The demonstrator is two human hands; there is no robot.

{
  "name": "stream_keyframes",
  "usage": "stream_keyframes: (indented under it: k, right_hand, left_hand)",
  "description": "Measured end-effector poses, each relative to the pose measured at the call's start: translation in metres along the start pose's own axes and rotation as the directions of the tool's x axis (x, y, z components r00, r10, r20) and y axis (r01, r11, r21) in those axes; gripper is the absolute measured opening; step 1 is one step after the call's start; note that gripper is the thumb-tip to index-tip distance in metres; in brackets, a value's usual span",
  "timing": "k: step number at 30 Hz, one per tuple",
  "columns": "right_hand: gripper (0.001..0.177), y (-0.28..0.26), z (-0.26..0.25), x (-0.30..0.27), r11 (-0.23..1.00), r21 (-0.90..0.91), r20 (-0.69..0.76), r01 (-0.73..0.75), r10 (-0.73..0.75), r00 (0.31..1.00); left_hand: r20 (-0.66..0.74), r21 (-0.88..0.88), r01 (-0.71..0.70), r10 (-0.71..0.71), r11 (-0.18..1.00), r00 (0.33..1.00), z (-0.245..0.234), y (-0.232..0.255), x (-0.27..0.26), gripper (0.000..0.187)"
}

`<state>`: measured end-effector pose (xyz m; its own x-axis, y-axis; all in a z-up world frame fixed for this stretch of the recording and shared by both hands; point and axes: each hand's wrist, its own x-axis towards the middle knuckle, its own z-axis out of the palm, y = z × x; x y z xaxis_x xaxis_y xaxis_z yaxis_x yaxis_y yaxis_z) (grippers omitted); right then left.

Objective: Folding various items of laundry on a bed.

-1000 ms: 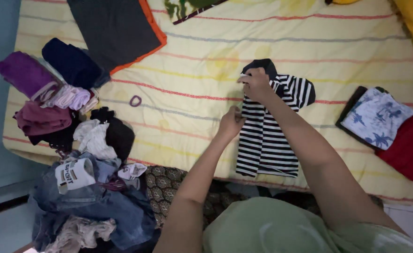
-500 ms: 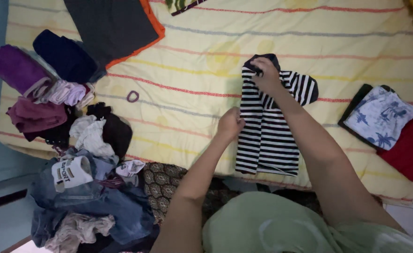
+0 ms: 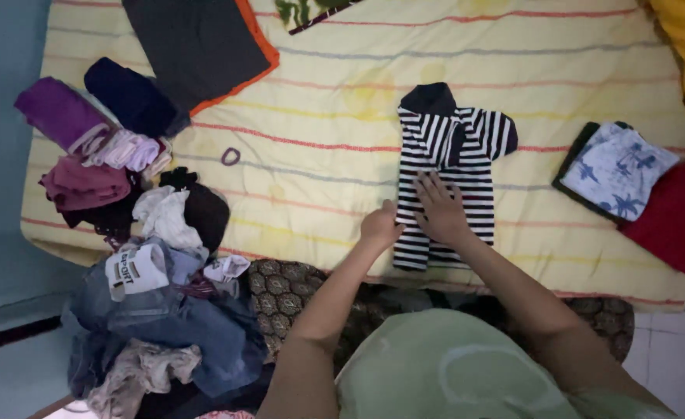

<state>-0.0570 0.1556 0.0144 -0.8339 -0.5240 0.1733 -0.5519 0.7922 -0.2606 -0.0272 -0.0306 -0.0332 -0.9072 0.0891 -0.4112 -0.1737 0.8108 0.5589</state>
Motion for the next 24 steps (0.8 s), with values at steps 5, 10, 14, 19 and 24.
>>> stream_keyframes:
  k: [5, 10, 14, 19, 24]
  right_hand:
    - [0.082, -0.022, -0.018, -0.020, 0.996, 0.048, 0.235, -0.077, 0.063, 0.970]
    - [0.079, -0.020, -0.021, -0.037, 0.994, 0.076, 0.356, -0.075, 0.043, 0.933]
    - [0.075, -0.001, -0.010, -0.050, 0.981, 0.144, 0.333, -0.130, 0.076, 0.940]
    - [0.078, 0.000, -0.038, -0.042, 0.961, 0.166, 0.355, -0.219, 0.149, 0.923]
    - [0.072, 0.028, -0.033, -0.042, 0.956, 0.229, 0.387, -0.184, 0.084, 0.918]
  left_hand:
    - [-0.064, -0.036, -0.229, 0.226, 0.973, 0.972, 0.023, -0.023, -0.012, 0.045]
    - [-0.001, -0.314, -0.052, 0.055, 0.948, 0.999, 0.049, -0.045, -0.022, 0.047]
    - [-0.047, -0.101, -0.157, 0.153, 0.982, 0.987, 0.012, -0.011, -0.042, 0.045]
    - [-0.080, 0.096, -0.372, 0.380, 0.923, 0.922, -0.004, 0.007, -0.046, 0.030]
    - [0.398, 0.204, -0.211, 0.116, 0.956, 0.910, -0.022, 0.026, -0.027, 0.034]
